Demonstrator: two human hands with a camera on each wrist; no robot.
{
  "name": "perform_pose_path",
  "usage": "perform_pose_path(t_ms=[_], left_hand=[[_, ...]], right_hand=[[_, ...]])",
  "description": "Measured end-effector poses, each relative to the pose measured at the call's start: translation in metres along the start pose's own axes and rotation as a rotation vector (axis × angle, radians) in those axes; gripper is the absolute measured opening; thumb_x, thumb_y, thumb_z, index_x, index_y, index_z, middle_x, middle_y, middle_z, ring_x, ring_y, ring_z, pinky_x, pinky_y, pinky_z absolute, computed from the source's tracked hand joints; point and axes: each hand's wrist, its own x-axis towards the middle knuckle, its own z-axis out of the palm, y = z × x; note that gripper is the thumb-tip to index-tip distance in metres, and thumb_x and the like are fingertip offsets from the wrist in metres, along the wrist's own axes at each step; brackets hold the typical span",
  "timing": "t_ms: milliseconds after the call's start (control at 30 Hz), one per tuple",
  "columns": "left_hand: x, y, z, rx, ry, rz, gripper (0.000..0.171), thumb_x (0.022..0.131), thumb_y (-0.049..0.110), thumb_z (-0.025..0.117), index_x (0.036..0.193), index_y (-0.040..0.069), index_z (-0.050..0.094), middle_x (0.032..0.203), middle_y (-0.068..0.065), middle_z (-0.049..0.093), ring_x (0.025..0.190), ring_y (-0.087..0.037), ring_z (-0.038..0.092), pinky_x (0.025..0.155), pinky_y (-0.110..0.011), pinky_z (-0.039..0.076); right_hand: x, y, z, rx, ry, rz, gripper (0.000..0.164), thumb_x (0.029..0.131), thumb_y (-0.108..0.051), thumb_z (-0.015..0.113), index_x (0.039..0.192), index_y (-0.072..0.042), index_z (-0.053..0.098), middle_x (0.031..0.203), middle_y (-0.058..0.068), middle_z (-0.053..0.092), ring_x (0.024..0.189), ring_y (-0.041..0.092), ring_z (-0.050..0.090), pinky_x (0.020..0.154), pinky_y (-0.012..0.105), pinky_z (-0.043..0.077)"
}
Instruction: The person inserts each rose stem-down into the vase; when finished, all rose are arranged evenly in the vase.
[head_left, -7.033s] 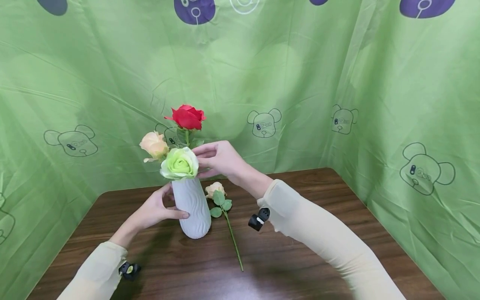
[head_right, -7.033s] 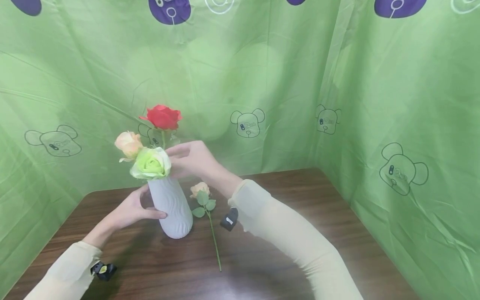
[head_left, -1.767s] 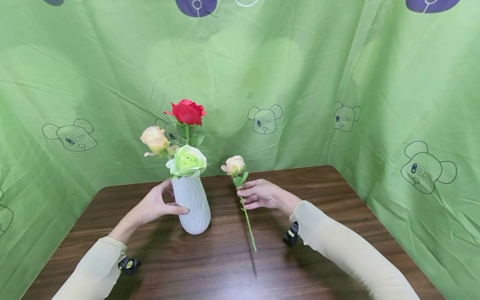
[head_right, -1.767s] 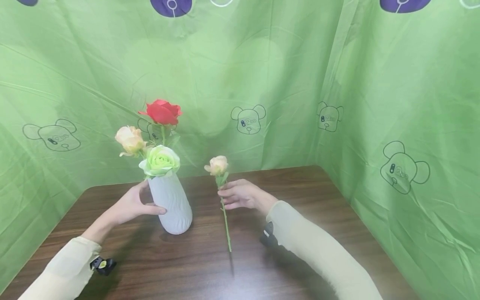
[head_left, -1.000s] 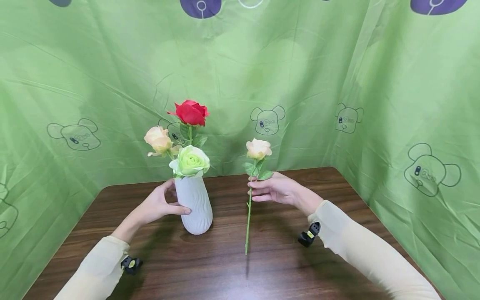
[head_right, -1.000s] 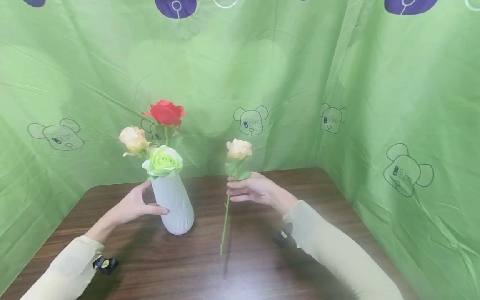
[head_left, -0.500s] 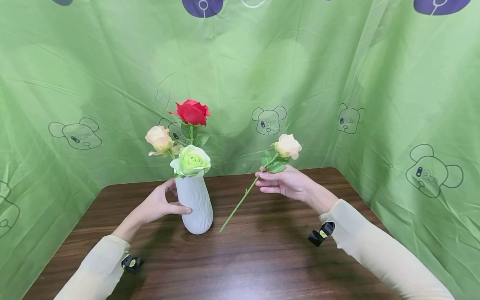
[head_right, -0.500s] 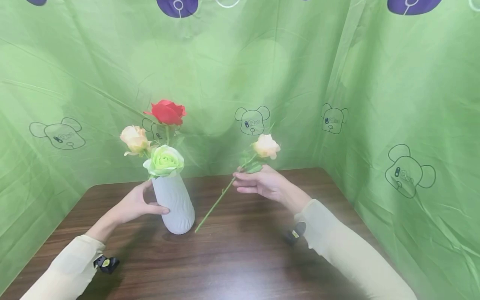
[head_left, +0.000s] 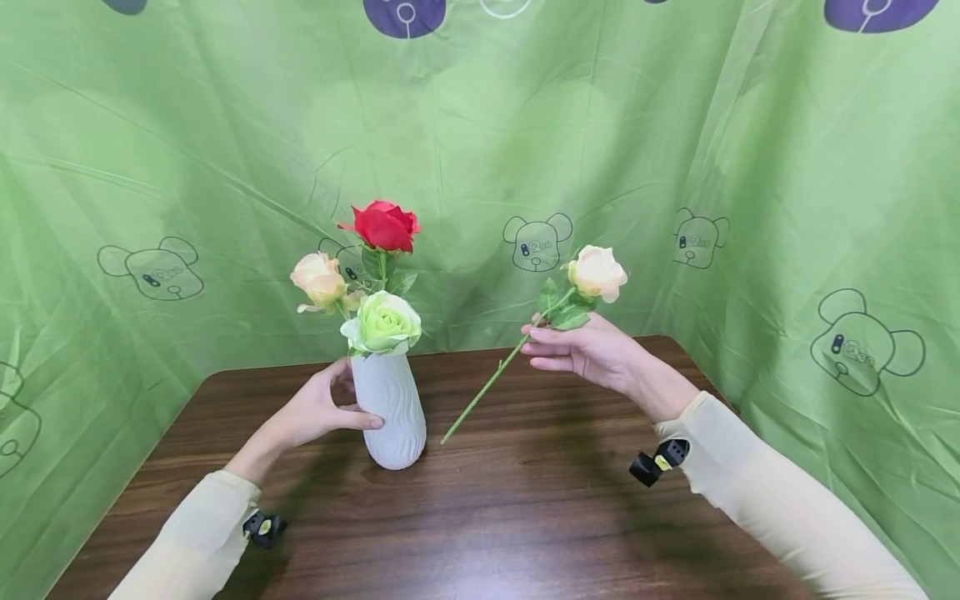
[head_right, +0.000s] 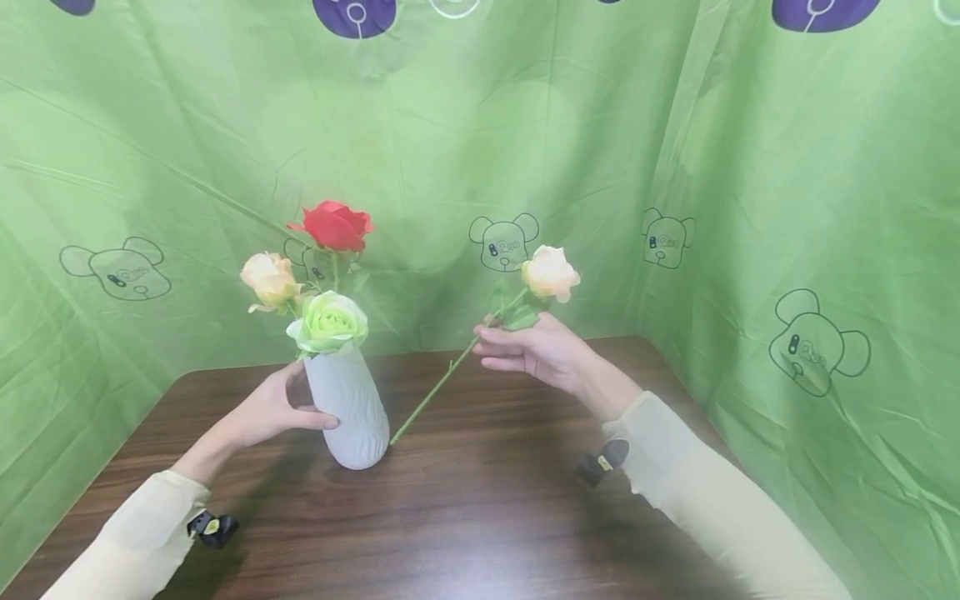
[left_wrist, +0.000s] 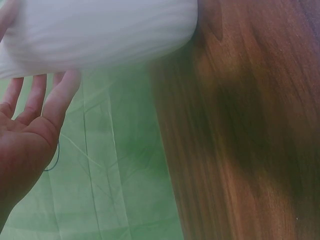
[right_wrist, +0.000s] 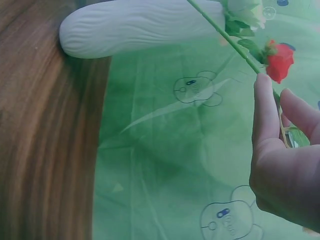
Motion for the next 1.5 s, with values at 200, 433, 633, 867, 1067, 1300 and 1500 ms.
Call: perform_pose_path(t_ms=[200, 433, 633, 867, 1067, 1300, 1500], left_hand=[[0.0, -0.002, 0.0, -0.015, 0.003, 0.007, 0.072, 0.07, 0.017, 0.095, 0.128, 0.007, 0.053, 0.111, -0.015, 0.062, 0.102, -0.031, 0.062, 0.087, -0.036, 0.061], [0.0, -0.003, -0.001, 0.04, 0.012, 0.012, 0.072, 0.07, 0.022, 0.096, 0.128, 0.009, 0.054, 0.108, -0.013, 0.063, 0.1, -0.03, 0.062, 0.085, -0.035, 0.061], [0.0, -0.003, -0.001, 0.029, 0.008, 0.021, 0.071, 0.071, 0.02, 0.095, 0.127, 0.008, 0.054, 0.109, -0.013, 0.063, 0.1, -0.029, 0.062, 0.085, -0.035, 0.061], [0.0, -0.003, -0.001, -0.002, -0.001, 0.015, 0.07, 0.071, 0.018, 0.095, 0.127, 0.007, 0.054, 0.11, -0.013, 0.063, 0.101, -0.028, 0.063, 0.086, -0.035, 0.061], [0.0, -0.002, 0.0, 0.003, -0.001, 0.006, 0.073, 0.07, 0.019, 0.096, 0.129, 0.01, 0.054, 0.111, -0.013, 0.063, 0.103, -0.032, 0.062, 0.086, -0.035, 0.061], [0.001, 0.0, 0.001, -0.024, -0.007, 0.004, 0.073, 0.07, 0.018, 0.096, 0.129, 0.011, 0.054, 0.113, -0.014, 0.061, 0.105, -0.037, 0.06, 0.088, -0.036, 0.061], [0.0, 0.0, 0.001, -0.022, -0.002, 0.002, 0.072, 0.07, 0.018, 0.096, 0.128, 0.011, 0.054, 0.113, -0.014, 0.061, 0.105, -0.037, 0.06, 0.088, -0.036, 0.061]], right_hand=[[-0.003, -0.014, 0.005, 0.02, 0.008, -0.054, 0.013, 0.098, 0.007, 0.06, 0.108, -0.002, 0.062, 0.11, 0.013, 0.069, 0.098, 0.025, 0.072, 0.091, 0.041, 0.059], [-0.006, -0.029, 0.012, 0.035, 0.023, -0.115, 0.013, 0.098, 0.007, 0.06, 0.107, -0.001, 0.064, 0.113, 0.015, 0.068, 0.101, 0.027, 0.072, 0.091, 0.042, 0.059], [-0.008, -0.041, 0.016, 0.05, 0.044, -0.147, 0.018, 0.096, 0.004, 0.064, 0.113, 0.0, 0.063, 0.116, 0.015, 0.068, 0.102, 0.026, 0.071, 0.092, 0.04, 0.058], [-0.003, -0.051, 0.022, 0.067, 0.048, -0.193, 0.02, 0.095, 0.003, 0.067, 0.114, 0.001, 0.063, 0.117, 0.016, 0.068, 0.103, 0.026, 0.071, 0.093, 0.041, 0.058], [0.001, -0.058, 0.029, 0.107, 0.03, -0.196, 0.024, 0.096, 0.007, 0.062, 0.12, 0.003, 0.058, 0.122, 0.016, 0.064, 0.105, 0.027, 0.07, 0.094, 0.039, 0.057], [0.004, -0.061, 0.033, 0.119, 0.033, -0.207, 0.021, 0.097, 0.007, 0.062, 0.118, 0.003, 0.062, 0.122, 0.017, 0.066, 0.105, 0.028, 0.071, 0.094, 0.04, 0.058], [0.009, -0.06, 0.037, 0.101, 0.009, -0.232, 0.017, 0.097, 0.006, 0.062, 0.113, 0.001, 0.064, 0.118, 0.017, 0.067, 0.105, 0.028, 0.071, 0.094, 0.041, 0.057]])
